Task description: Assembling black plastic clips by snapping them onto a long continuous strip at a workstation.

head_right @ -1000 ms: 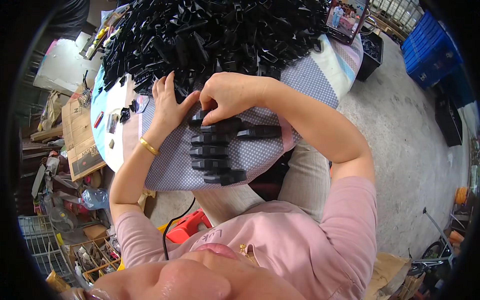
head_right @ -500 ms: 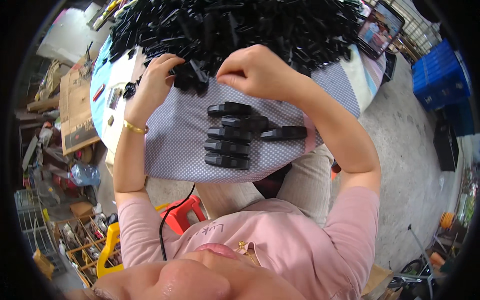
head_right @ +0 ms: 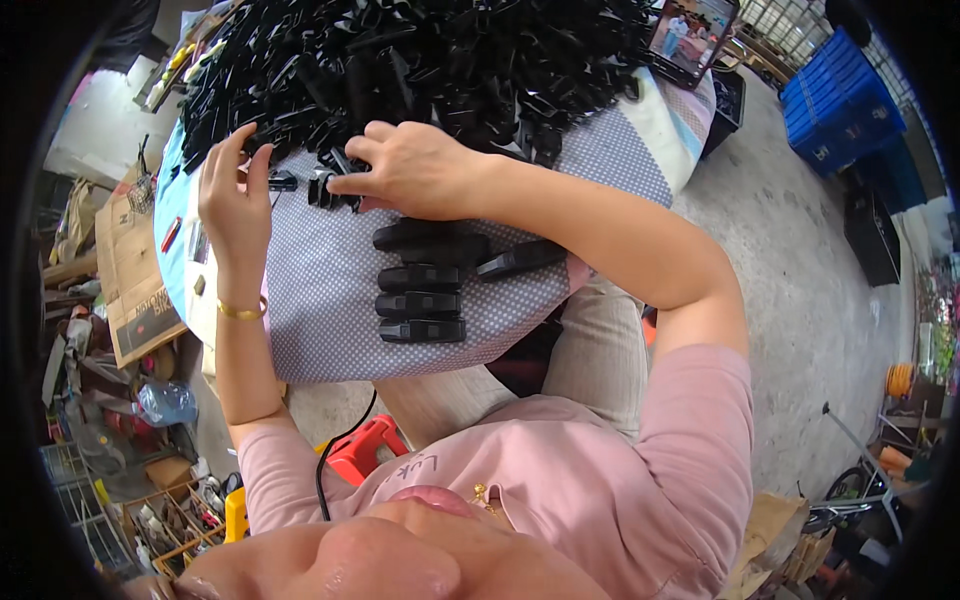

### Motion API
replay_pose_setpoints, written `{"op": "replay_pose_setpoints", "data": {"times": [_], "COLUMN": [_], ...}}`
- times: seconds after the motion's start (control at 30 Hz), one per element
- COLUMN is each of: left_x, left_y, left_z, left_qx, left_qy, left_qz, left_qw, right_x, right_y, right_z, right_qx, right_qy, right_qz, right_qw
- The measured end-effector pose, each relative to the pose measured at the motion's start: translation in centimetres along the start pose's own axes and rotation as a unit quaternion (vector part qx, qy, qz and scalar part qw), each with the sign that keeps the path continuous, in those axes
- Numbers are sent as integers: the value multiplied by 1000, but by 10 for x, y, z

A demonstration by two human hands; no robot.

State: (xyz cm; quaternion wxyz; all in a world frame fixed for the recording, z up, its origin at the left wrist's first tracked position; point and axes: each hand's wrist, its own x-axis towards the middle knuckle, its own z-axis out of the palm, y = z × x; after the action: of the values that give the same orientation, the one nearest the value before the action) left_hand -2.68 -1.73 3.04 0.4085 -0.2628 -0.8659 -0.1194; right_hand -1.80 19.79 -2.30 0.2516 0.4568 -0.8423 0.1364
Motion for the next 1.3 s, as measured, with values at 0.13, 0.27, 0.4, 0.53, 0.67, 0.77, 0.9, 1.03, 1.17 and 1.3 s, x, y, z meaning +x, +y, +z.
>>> {"op": "replay_pose_setpoints", "data": {"times": [0.13, 0.27, 0.4, 0.53, 0.67, 0.77, 0.9, 1.03, 1.17, 1.3], "left_x": [-7, -13, -16, -13, -15, -16, -12, -21, -29, -32], "left_y": [10, 5, 11, 13, 17, 12, 21, 20, 26, 41], "left_z": [-14, -13, -1, -1, -1, 1, -4, 7, 12, 11], "left_qx": [-296, -480, -435, -412, -377, -378, -325, -265, -270, -307], "left_qy": [-86, -346, -416, -474, -410, -405, -400, -336, -306, -305], "left_qz": [-223, -211, -196, -178, -90, -102, -124, -128, -35, -45], "left_qw": [925, 778, 774, 758, 826, 826, 848, 895, 912, 900], "right_x": [-1, -1, -3, -5, -8, -11, -14, -21, -19, -20], "right_y": [0, -2, -1, 0, 0, 0, -3, -2, -4, 0], "right_z": [3, -3, -5, -9, -13, -11, -14, -25, -31, -42], "right_qx": [-7, 20, 53, 61, 57, 74, 70, 97, 144, 173], "right_qy": [-23, -46, -30, -40, -41, -17, -4, 0, 17, 37], "right_qz": [33, 59, 82, 74, 62, 60, 63, 95, 127, 142], "right_qw": [999, 997, 995, 995, 996, 995, 996, 991, 981, 974]}}
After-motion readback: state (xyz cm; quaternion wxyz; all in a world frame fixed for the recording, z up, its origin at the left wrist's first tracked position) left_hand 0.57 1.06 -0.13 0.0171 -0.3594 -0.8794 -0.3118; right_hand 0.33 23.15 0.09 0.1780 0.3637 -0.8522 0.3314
